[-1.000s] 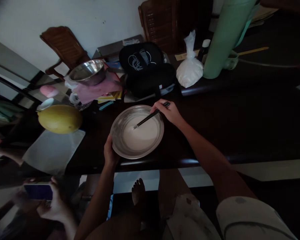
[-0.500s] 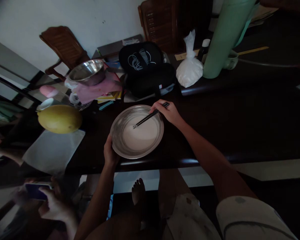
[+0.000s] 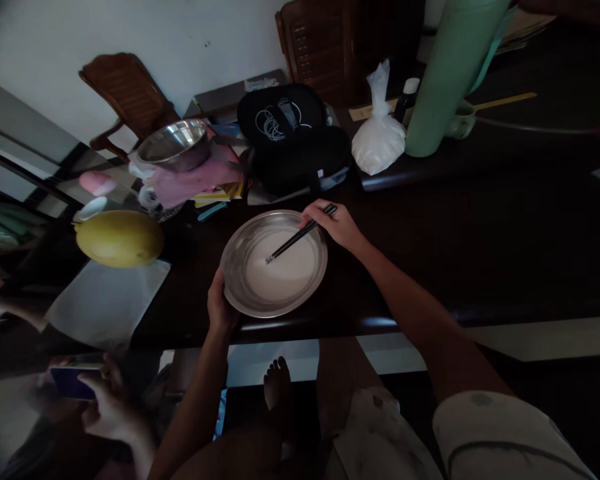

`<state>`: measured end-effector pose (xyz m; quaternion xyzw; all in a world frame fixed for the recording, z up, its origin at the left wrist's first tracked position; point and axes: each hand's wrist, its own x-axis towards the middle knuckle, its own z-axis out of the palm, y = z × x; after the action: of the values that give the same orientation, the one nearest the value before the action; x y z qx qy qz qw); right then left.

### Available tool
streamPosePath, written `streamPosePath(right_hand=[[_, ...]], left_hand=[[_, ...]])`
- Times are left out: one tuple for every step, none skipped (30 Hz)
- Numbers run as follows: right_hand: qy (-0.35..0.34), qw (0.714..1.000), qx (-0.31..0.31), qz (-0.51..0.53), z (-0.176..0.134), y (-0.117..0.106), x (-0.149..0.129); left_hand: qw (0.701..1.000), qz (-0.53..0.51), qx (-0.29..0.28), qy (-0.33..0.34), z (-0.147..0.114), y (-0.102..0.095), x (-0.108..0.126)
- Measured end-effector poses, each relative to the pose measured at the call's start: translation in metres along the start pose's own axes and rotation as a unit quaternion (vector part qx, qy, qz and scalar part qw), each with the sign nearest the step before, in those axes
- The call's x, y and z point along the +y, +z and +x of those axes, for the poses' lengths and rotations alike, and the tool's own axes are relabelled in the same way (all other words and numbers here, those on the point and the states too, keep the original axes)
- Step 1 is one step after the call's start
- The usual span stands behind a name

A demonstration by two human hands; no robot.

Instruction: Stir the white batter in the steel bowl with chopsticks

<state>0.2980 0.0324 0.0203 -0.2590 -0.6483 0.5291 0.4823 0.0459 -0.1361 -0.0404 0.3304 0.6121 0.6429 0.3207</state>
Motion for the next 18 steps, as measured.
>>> streamPosePath(right_hand=[[-0.003,1.0,0.025,0.0,0.0011,-0.0014,0.0003],[-0.002,0.999,0.048,0.002,0.0021,-0.0028,0.0007],[0.0,0.998,0.068,0.007,0.003,-0.0041,0.001],[0.002,0.996,0.082,0.015,0.0035,-0.0051,0.0012],[0.005,0.996,0.088,0.024,0.0037,-0.0056,0.0013],[0.007,0.996,0.083,0.032,0.0035,-0.0056,0.0014],[0.01,0.997,0.069,0.038,0.0029,-0.0051,0.0012],[0.015,0.998,0.046,0.041,0.002,-0.0044,0.0009],[0.019,0.999,0.017,0.04,0.001,-0.0034,0.0005],[0.02,0.999,-0.013,0.033,-0.0001,-0.0024,-0.0001],[0.017,0.999,-0.04,0.019,-0.0011,-0.0015,-0.0007],[0.01,0.998,-0.061,0.001,-0.0019,-0.0009,-0.0014],[0.001,0.997,-0.074,-0.018,-0.0023,-0.0007,-0.0019],[-0.008,0.996,-0.076,-0.036,-0.0024,-0.0008,-0.0022],[-0.016,0.996,-0.068,-0.049,-0.002,-0.0013,-0.0023],[-0.022,0.997,-0.051,-0.054,-0.0012,-0.0021,-0.0022],[-0.025,0.998,-0.024,-0.05,-0.0001,-0.0031,-0.0018],[-0.026,0.999,0.006,-0.038,0.0011,-0.0043,-0.0011]], left_hand=[[1.0,-0.003,-0.001,0.0,-0.0002,0.0003,0.0003],[1.0,-0.006,-0.003,-0.002,-0.0002,0.0006,0.0008],[1.0,-0.009,-0.004,-0.005,-0.0003,0.0011,0.0014],[1.0,-0.013,-0.005,-0.008,-0.0002,0.0014,0.002],[1.0,-0.014,-0.006,-0.01,0.0,0.0016,0.0025],[1.0,-0.014,-0.008,-0.01,0.0002,0.0015,0.0027],[1.0,-0.012,-0.008,-0.01,0.0004,0.0012,0.0026],[1.0,-0.01,-0.006,-0.009,0.0006,0.0006,0.002],[1.0,-0.008,-0.005,-0.007,0.0008,-0.0002,0.001],[1.0,-0.006,-0.004,-0.005,0.001,-0.0011,-0.0002],[1.0,-0.003,-0.003,-0.003,0.0011,-0.002,-0.0017],[1.0,-0.001,-0.004,0.0,0.0013,-0.0029,-0.0031],[1.0,0.001,-0.004,0.003,0.0014,-0.0037,-0.0044],[1.0,0.005,-0.004,0.006,0.0014,-0.0044,-0.0054],[1.0,0.008,-0.004,0.008,0.0015,-0.0048,-0.0061],[1.0,0.011,-0.005,0.009,0.0016,-0.005,-0.0063],[1.0,0.013,-0.005,0.009,0.0018,-0.005,-0.0062],[1.0,0.014,-0.007,0.009,0.002,-0.0048,-0.0059]])
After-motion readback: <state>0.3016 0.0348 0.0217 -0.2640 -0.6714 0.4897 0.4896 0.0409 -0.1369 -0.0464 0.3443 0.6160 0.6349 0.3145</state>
